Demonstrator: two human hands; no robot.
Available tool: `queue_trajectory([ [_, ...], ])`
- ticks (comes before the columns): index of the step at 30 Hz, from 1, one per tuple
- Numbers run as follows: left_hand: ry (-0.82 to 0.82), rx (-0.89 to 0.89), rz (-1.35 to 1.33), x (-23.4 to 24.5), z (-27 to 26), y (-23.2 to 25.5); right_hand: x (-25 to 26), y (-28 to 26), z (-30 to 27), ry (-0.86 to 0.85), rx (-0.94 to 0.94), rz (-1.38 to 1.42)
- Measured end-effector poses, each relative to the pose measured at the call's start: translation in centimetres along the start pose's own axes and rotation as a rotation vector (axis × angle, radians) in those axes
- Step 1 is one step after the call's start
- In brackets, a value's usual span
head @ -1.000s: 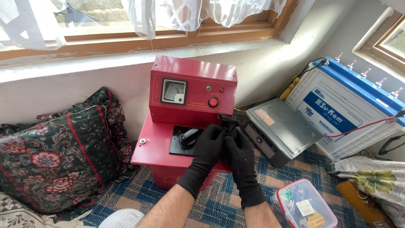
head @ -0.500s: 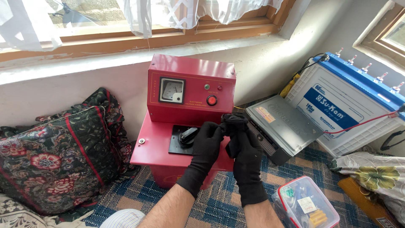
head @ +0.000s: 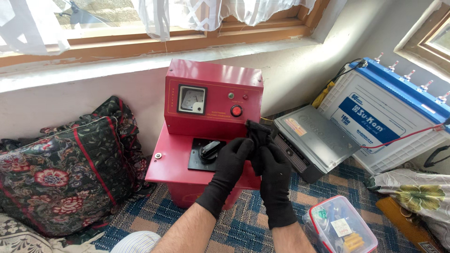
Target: The person, wearing black gloves, disconnects wires from a wall outlet, manipulates a black cloth near an electronic voltage stabilizer, and then presses down on a power inverter unit.
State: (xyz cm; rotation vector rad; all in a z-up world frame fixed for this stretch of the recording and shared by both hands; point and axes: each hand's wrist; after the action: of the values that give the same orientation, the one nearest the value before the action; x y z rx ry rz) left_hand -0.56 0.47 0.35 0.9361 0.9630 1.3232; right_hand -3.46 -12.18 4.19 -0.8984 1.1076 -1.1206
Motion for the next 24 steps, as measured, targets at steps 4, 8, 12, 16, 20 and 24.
queue_trajectory([
  [4,0.022,-0.079,0.067,0.2,0.1,0.0,0.3,0.7,-0.2,-0.035,0.069,-0.086],
  [8,-0.005,-0.084,0.102,0.4,-0.1,-0.5,1.1,2.5,0.1,-0.032,0.041,-0.092],
  [12,0.023,-0.04,0.06,0.1,0.2,-0.8,1.4,3.6,0.3,-0.049,0.026,-0.052],
  [16,0.063,-0.111,0.03,0.0,0.5,-0.9,0.9,4.4,1.2,-0.014,0.124,-0.228],
  [20,0.065,-0.042,0.017,0.0,0.7,-0.8,1.4,5.5,1.7,-0.012,0.045,-0.098],
  [24,0.036,-0.046,0.006,-0.1,0.4,-0.2,1.7,5.8,1.5,-0.02,-0.001,-0.096],
])
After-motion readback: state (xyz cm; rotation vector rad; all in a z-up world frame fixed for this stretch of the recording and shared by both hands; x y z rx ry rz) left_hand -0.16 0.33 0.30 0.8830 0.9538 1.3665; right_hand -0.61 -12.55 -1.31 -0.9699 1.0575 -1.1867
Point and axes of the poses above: each hand's wrist, its own z-axis towards the middle knuckle, its own x-axis out of the back of the hand, y = z × x, and after that the axes turned 9 degrees about -y, right-handed
